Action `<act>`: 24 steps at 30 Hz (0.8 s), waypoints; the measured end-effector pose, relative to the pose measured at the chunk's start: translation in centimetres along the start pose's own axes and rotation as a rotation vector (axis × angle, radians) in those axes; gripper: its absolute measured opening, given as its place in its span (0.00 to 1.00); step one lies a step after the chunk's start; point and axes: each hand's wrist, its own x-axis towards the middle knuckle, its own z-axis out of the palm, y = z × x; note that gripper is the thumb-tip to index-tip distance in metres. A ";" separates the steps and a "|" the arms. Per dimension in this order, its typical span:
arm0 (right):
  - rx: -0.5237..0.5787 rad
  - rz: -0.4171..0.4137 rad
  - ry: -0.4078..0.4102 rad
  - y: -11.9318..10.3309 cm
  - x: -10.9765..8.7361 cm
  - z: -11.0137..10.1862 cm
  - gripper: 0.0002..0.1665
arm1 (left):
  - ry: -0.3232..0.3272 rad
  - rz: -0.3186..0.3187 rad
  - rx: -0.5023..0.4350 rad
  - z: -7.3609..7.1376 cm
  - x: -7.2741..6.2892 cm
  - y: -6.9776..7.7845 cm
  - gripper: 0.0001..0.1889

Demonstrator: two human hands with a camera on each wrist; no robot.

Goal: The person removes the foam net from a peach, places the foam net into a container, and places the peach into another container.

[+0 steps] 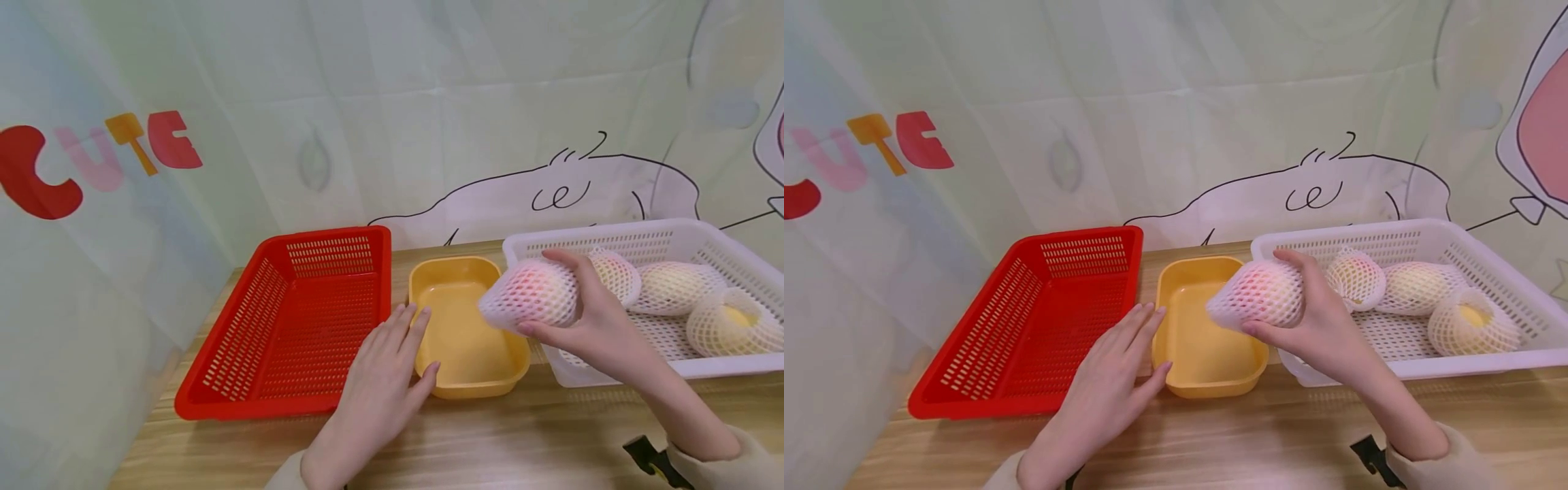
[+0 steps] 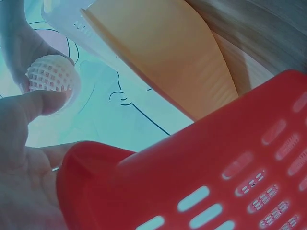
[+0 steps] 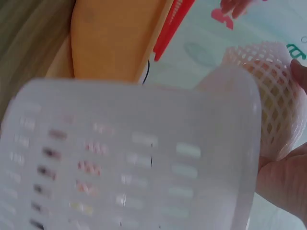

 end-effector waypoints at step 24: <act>0.150 -0.036 -0.018 -0.8 -1.1 5.1 0.54 | 0.227 0.043 -0.135 -0.5 0.2 0.4 0.21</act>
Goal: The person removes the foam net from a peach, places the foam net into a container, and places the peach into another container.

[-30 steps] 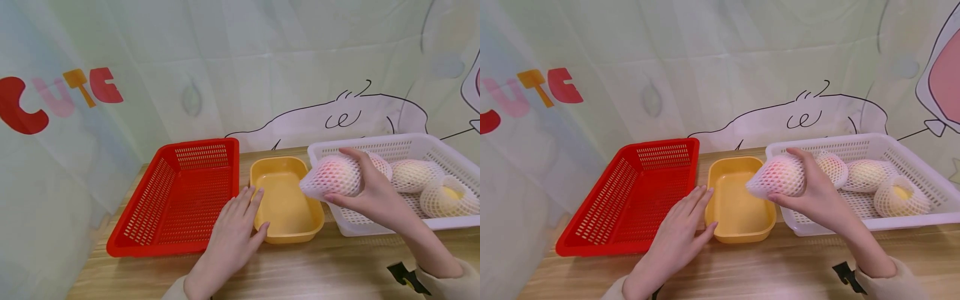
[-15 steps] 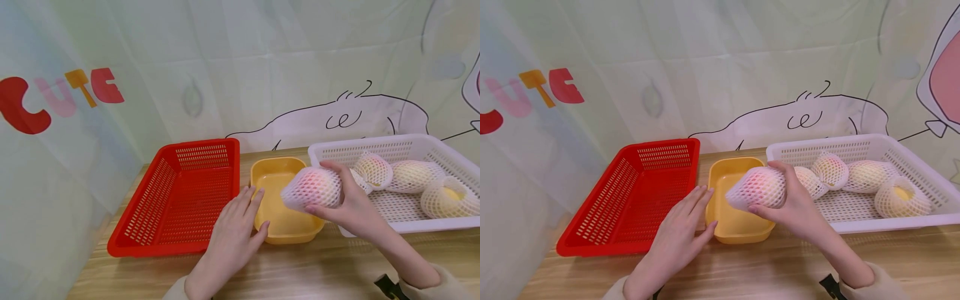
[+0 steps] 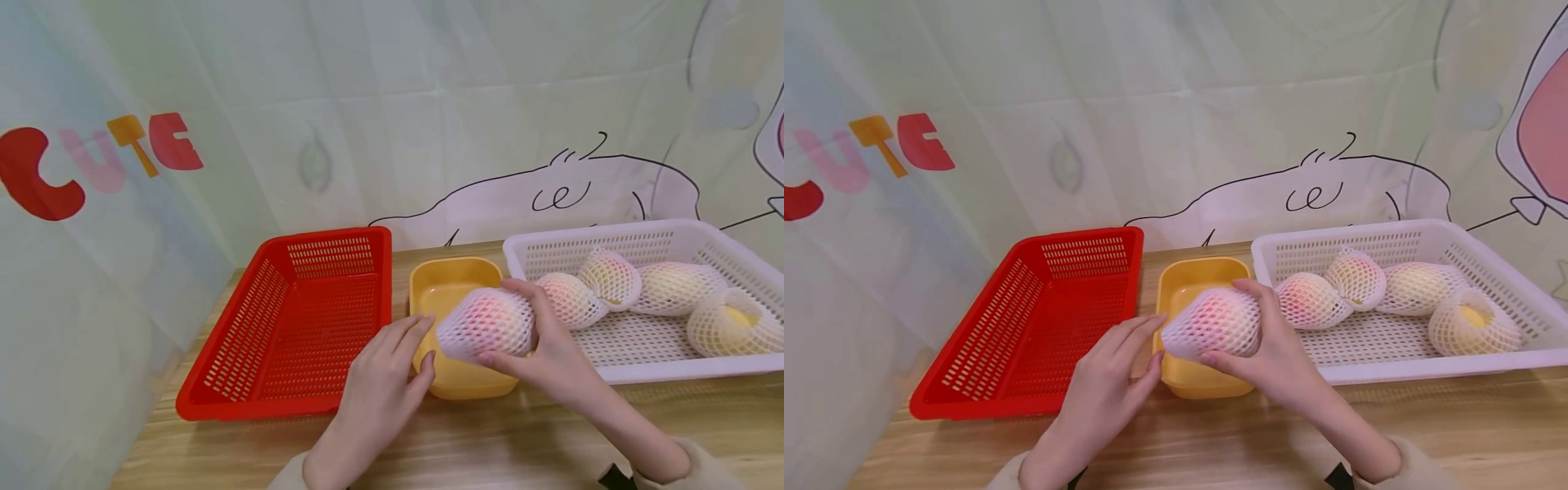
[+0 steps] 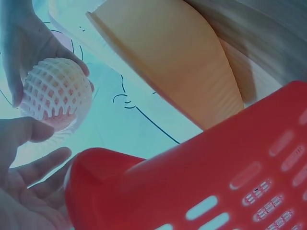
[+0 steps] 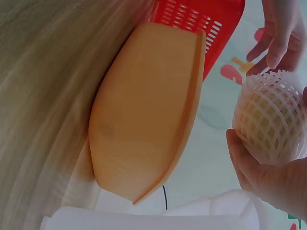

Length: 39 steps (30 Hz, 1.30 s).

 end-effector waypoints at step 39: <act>0.161 -0.035 -0.047 0.2 -0.5 1.3 0.53 | -0.188 -0.364 -0.690 0.1 0.3 0.9 0.26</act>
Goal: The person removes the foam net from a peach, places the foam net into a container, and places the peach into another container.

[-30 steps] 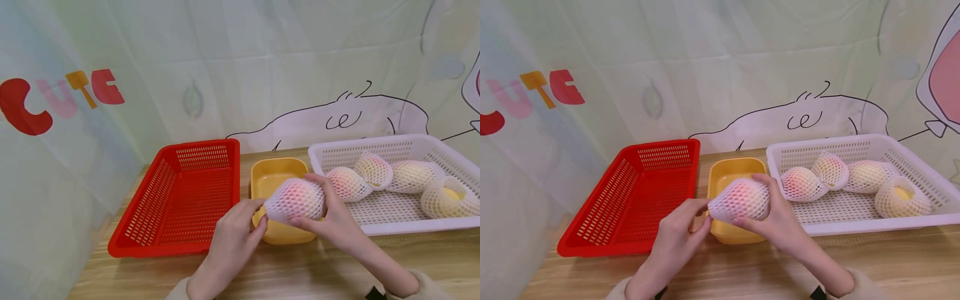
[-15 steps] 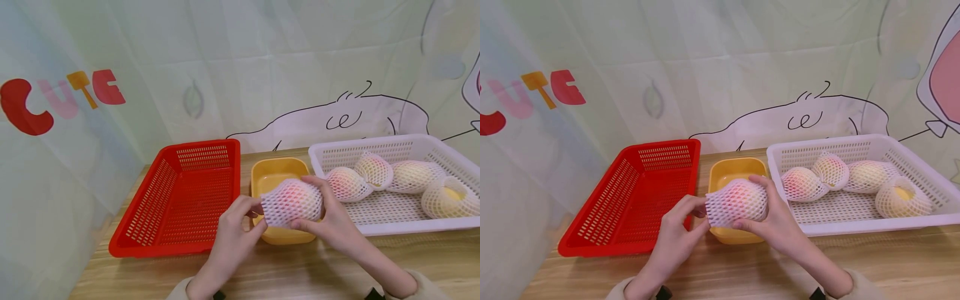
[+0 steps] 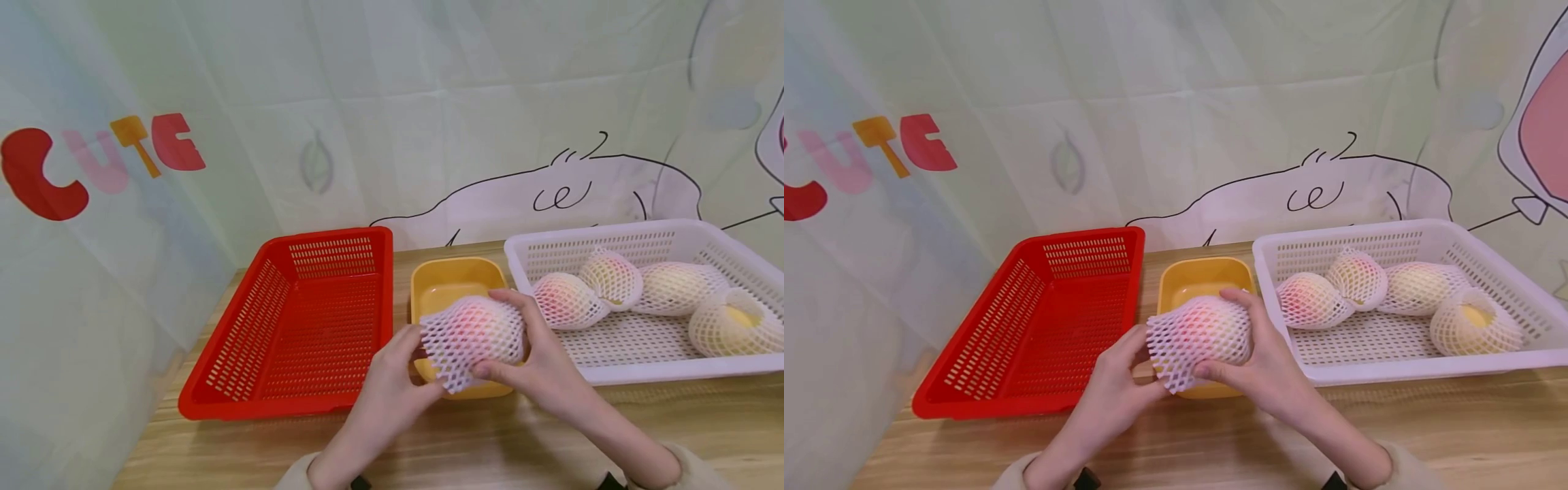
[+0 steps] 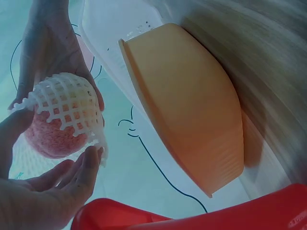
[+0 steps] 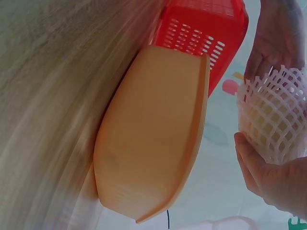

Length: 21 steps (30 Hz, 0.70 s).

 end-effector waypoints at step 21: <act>-0.001 -0.059 -0.015 -0.3 -0.3 0.0 0.51 | -0.046 -0.005 0.089 0.4 0.1 -0.7 0.33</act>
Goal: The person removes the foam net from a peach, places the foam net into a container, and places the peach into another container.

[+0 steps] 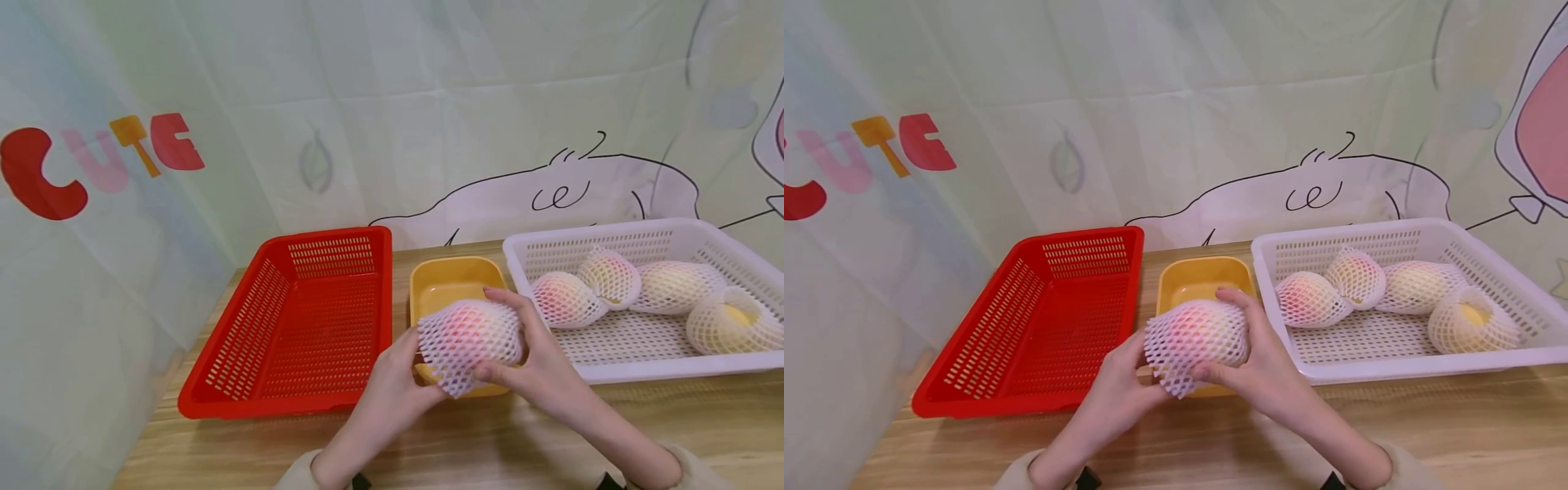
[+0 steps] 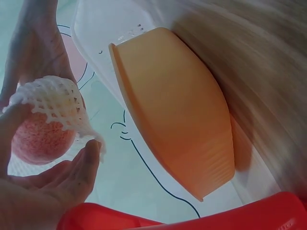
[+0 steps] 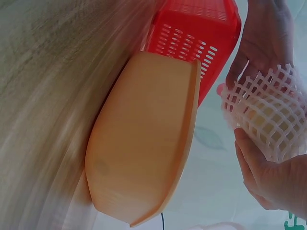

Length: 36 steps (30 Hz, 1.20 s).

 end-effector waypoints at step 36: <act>0.127 0.002 -0.007 -0.7 0.3 -1.4 0.24 | 0.070 0.106 -0.005 -0.8 0.0 0.0 0.34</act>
